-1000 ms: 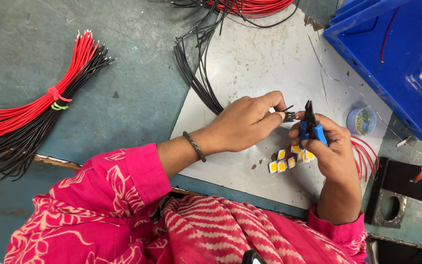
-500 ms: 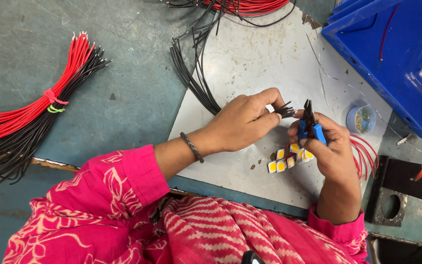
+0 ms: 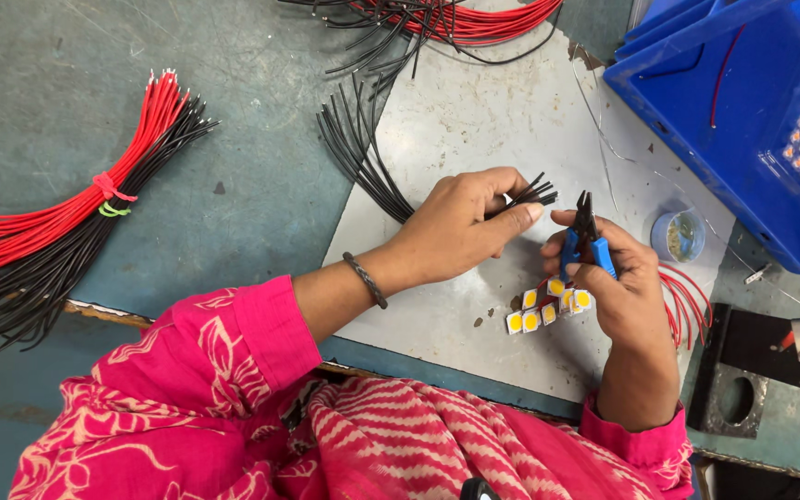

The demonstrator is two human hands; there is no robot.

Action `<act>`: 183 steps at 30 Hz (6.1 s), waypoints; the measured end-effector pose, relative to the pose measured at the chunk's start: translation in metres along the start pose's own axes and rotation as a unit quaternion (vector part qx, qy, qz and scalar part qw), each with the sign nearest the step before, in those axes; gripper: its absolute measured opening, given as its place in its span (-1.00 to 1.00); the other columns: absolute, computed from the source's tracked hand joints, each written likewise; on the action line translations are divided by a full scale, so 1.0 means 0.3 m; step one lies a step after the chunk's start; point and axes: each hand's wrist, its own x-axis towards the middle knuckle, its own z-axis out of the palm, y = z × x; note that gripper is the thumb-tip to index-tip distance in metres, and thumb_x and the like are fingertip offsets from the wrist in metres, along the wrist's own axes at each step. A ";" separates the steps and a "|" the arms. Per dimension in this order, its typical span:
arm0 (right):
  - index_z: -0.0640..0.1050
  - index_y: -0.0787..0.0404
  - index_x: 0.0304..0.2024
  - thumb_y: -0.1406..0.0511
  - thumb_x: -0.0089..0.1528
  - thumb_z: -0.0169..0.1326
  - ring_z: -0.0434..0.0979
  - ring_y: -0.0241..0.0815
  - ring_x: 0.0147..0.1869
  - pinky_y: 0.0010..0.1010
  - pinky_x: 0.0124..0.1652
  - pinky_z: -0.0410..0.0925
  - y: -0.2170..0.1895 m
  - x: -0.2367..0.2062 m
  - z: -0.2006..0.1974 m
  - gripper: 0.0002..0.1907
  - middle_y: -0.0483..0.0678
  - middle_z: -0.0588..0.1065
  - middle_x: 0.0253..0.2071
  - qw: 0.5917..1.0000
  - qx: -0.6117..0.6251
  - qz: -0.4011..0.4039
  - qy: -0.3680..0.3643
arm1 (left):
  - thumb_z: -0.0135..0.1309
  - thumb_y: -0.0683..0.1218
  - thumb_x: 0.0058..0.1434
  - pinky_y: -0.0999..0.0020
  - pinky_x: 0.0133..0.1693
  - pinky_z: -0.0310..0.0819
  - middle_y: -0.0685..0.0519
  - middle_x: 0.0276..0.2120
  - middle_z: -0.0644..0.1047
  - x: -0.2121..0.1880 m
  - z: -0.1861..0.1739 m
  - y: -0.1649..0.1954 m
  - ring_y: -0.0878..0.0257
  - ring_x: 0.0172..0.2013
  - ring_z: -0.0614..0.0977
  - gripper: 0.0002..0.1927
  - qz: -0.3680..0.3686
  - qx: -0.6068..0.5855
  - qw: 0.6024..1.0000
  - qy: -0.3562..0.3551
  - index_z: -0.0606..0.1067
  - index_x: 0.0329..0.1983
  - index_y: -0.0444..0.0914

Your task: The person strips the insulation from the ends of black wires using pliers, dips the stripped ends into a small container of flux paste, then solders the wire ends onto the pads of LED COB chips on the work board, attaching wires to the chips one at a time.

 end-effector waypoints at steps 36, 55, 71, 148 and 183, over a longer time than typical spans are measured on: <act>0.54 0.44 0.18 0.32 0.38 0.19 0.60 -0.09 0.11 -0.18 0.20 0.47 0.017 0.101 0.168 -0.62 0.09 0.58 0.04 0.965 0.223 -0.138 0.005 | -0.03 0.02 0.34 -0.08 -0.36 0.41 -0.13 -0.46 0.60 -0.008 -0.011 -0.008 -0.15 -0.38 0.63 -0.75 0.178 0.252 0.947 0.091 0.56 -0.26 -0.22; 0.51 0.41 0.24 0.48 0.34 0.22 0.63 -0.27 -0.07 -0.45 0.03 0.52 0.066 0.104 0.211 -0.59 0.17 0.62 -0.01 0.961 0.016 -0.235 0.142 | -0.02 -0.09 0.24 -0.04 -0.30 0.48 -0.19 -0.49 0.59 0.007 -0.026 -0.020 -0.14 -0.40 0.64 -0.78 0.144 0.237 0.960 -0.023 0.59 -0.30 -0.31; 0.49 0.42 0.23 0.45 0.38 0.19 0.70 -0.06 -0.02 -0.27 0.09 0.57 0.032 0.109 0.210 -0.63 0.16 0.63 -0.08 0.943 0.157 -0.245 0.159 | 0.13 -0.03 0.23 -0.01 -0.37 0.47 -0.11 -0.49 0.62 -0.016 -0.025 0.018 -0.12 -0.44 0.64 -0.79 0.156 0.274 0.948 0.042 0.63 -0.22 -0.25; 0.62 0.37 0.01 0.32 0.34 0.23 0.60 -0.06 0.15 -0.19 0.25 0.45 0.050 0.078 0.213 -0.75 0.17 0.56 0.13 0.953 0.270 -0.117 0.067 | 0.16 -0.01 0.20 0.16 -0.36 0.58 -0.05 -0.48 0.62 -0.018 -0.005 -0.001 0.02 -0.45 0.68 -0.80 0.160 0.185 0.967 0.073 0.59 -0.32 -0.25; 0.58 0.09 -0.09 0.20 0.41 0.12 0.36 -0.21 0.56 -0.36 0.48 0.33 -0.023 -0.028 0.178 -0.87 0.01 0.40 0.39 0.922 0.196 -0.329 0.058 | -0.03 0.14 0.45 0.00 0.51 -0.09 -0.02 0.28 0.43 -0.100 0.040 0.086 0.13 0.29 0.48 -0.31 0.383 0.305 0.868 0.081 0.06 0.54 -0.15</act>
